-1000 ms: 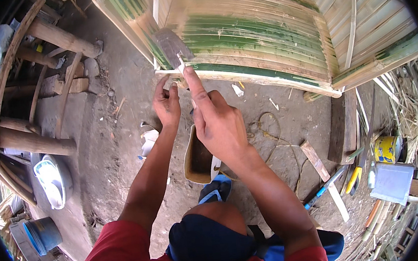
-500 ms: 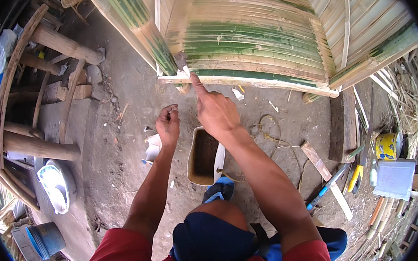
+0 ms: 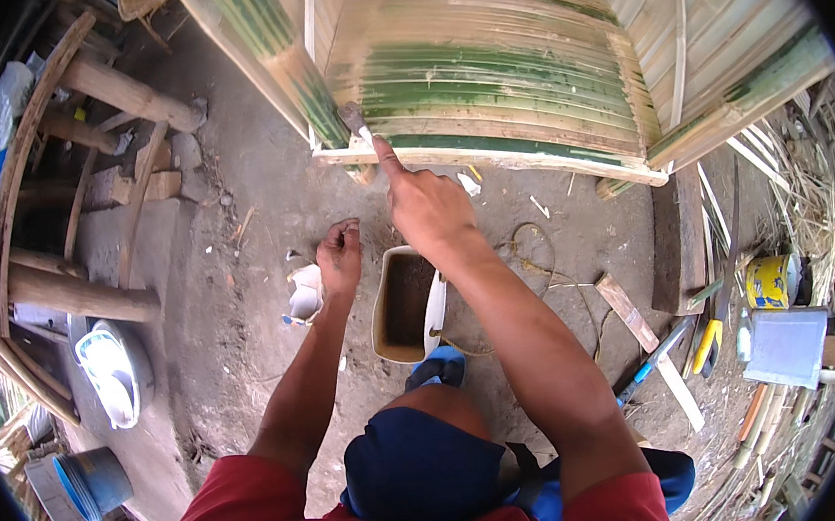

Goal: The person assembles a bamboo frame by cutting bamboo strips, measuring the frame with a tape measure, and hammering nails to secure joints. The person repeatedly measures and adjusts the frame while adding cross-bracing pieces.

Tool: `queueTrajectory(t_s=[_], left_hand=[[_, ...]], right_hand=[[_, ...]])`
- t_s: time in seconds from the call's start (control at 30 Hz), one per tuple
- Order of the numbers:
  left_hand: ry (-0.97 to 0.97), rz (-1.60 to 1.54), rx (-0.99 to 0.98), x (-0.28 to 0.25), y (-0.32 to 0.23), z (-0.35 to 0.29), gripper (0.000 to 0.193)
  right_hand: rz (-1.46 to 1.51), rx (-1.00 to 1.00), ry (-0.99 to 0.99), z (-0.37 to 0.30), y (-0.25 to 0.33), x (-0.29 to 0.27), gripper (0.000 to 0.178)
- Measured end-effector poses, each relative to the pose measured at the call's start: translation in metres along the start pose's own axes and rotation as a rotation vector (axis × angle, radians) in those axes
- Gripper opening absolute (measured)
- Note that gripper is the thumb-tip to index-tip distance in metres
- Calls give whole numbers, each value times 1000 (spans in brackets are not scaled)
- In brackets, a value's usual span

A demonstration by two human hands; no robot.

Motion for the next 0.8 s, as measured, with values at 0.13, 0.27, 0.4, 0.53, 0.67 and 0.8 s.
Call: queueTrajectory(t_s=[0.13, 0.27, 0.4, 0.53, 0.67, 0.8], left_hand=[[40, -11, 40, 5, -22, -9, 21], [158, -24, 118, 36, -59, -11, 19], [357, -170, 107, 98, -98, -23, 21], [489, -149, 189, 158, -148, -57, 21], [677, -87, 230, 221, -173, -96, 22], [859, 87, 189, 274, -167, -131, 21]], right_hand=[[-34, 57, 5, -15, -36, -10, 62], [70, 287, -42, -93, -145, -14, 42], [20, 605, 81, -210, -277, 7, 34], [-55, 866, 222, -311, -356, 21, 32], [-80, 753, 333, -351, -381, 47, 34], [-22, 683, 377, -375, -394, 71, 36]])
Point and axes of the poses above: each hand's wrist, its own z-axis towards the middle knuckle, its own x-axis out of the palm, y = z × x, the point moved 10 cm from there along z, towards the middle knuckle, and after that the axes turned 3 degrees about y, right-handed, at the moved point
